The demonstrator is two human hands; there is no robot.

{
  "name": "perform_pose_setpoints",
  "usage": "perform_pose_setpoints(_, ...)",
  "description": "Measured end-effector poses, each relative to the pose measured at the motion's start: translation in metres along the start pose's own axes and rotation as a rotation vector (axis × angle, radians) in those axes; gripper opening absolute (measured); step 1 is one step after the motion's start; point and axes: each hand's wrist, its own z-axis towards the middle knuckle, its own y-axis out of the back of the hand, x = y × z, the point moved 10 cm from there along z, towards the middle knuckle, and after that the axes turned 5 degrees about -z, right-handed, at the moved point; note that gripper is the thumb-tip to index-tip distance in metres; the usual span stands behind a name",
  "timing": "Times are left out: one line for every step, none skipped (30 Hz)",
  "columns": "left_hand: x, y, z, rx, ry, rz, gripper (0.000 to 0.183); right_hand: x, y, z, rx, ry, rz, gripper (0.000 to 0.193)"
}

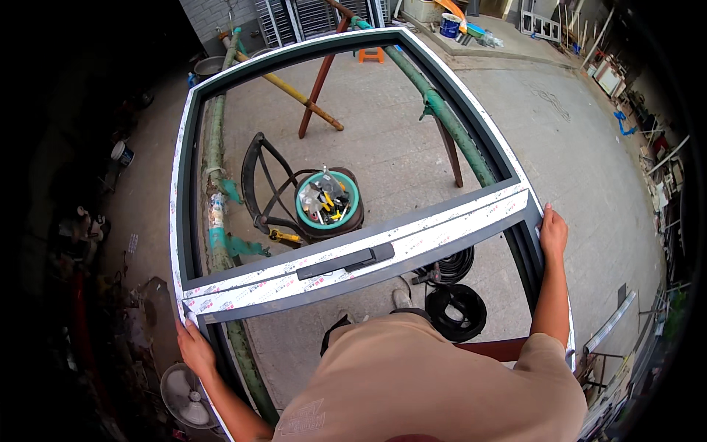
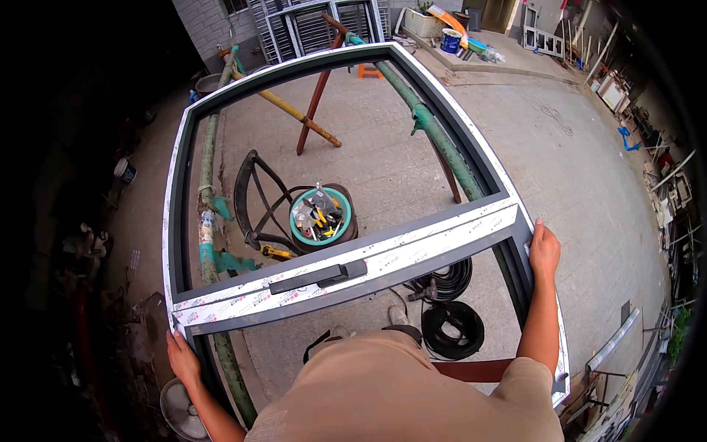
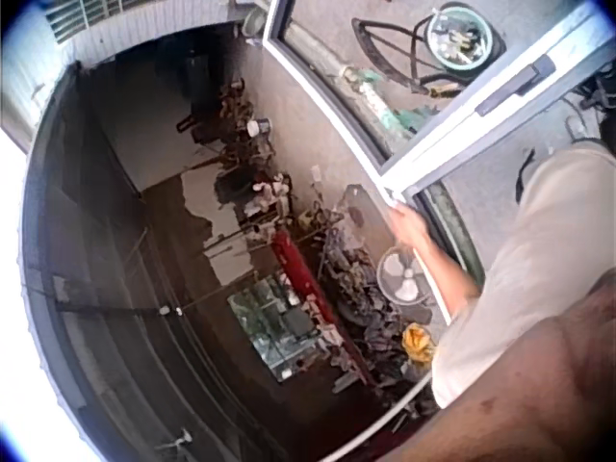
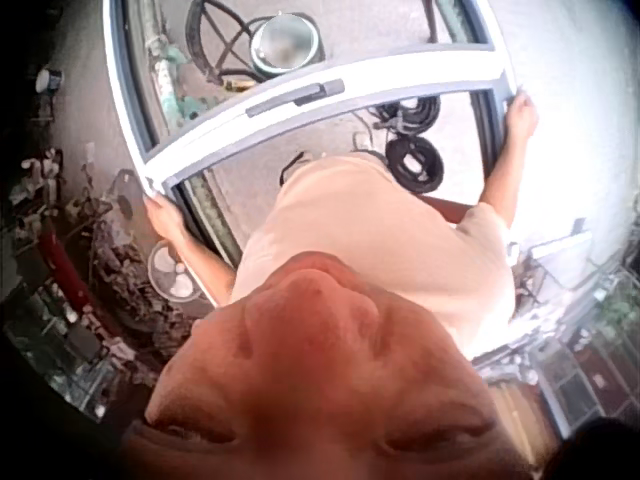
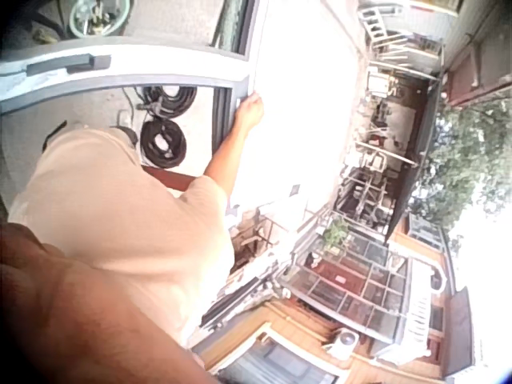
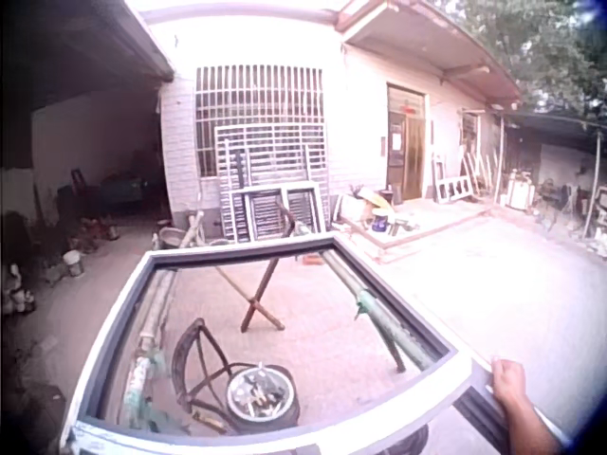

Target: The person assembles components of a window frame by using a screwdriver to secure a latch, then lifts and places the finished frame onto a stack of similar frames.

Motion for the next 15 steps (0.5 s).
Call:
perform_pose_setpoints(-0.008, 0.002, -0.001, 0.001, 0.006, -0.014, 0.063, -0.002, 0.002, 0.0, -0.022, 0.004, -0.009, 0.059)
perform_pose_setpoints(-0.004, 0.001, 0.001, -0.013, -0.001, -0.015, 0.062, -0.001, 0.004, 0.0, -0.039, 0.013, -0.019, 0.058)
perform_pose_setpoints(-0.013, 0.007, -0.004, -0.005, 0.042, 0.022, 0.061, -0.004, 0.006, 0.0, -0.069, 0.017, 0.037, 0.054)
perform_pose_setpoints(-0.014, 0.007, -0.005, 0.024, 0.044, -0.001, 0.062, -0.004, 0.008, -0.002, -0.093, 0.022, 0.09, 0.05)
perform_pose_setpoints(-0.008, 0.007, -0.004, -0.005, 0.055, 0.015, 0.062, -0.003, 0.012, -0.008, -0.143, -0.016, 0.143, 0.047)
perform_pose_setpoints(-0.003, 0.006, -0.004, 0.017, 0.103, 0.087, 0.063, -0.001, 0.018, -0.013, -0.192, -0.053, 0.193, 0.044)
perform_pose_setpoints(-0.005, 0.01, -0.008, 0.03, 0.119, 0.037, 0.064, 0.026, 0.035, -0.029, -0.361, 0.095, 0.183, 0.041)
perform_pose_setpoints(-0.005, 0.012, -0.009, 0.023, 0.125, 0.027, 0.064, 0.057, 0.049, -0.055, -0.53, 0.242, 0.185, 0.039)
perform_pose_setpoints(-0.001, 0.013, -0.012, 0.017, 0.134, 0.01, 0.064, 0.091, 0.041, -0.073, -0.446, 0.363, 0.295, 0.035)
perform_pose_setpoints(-0.002, 0.016, -0.014, 0.01, 0.148, 0.015, 0.063, 0.122, 0.031, -0.098, -0.345, 0.465, 0.399, 0.032)
perform_pose_setpoints(-0.006, 0.013, -0.013, 0.02, 0.136, 0.01, 0.062, 0.16, 0.009, -0.127, -0.094, 0.554, 0.468, 0.026)
perform_pose_setpoints(-0.006, 0.007, -0.01, 0.032, 0.135, 0.002, 0.061, 0.209, -0.007, -0.173, 0.154, 0.667, 0.638, 0.022)
perform_pose_setpoints(-0.007, 0.011, -0.01, 0.001, 0.119, 0.006, 0.062, 0.263, -0.023, -0.223, 0.427, 0.784, 0.629, 0.014)
perform_pose_setpoints(0.0, 0.01, -0.012, -0.032, 0.117, 0.001, 0.063, 0.304, -0.034, -0.273, 0.582, 1.031, 0.601, 0.006)
perform_pose_setpoints(0.008, 0.01, -0.011, -0.03, 0.152, 0.012, 0.063, 0.339, -0.031, -0.318, 0.578, 1.386, 0.489, 0.003)
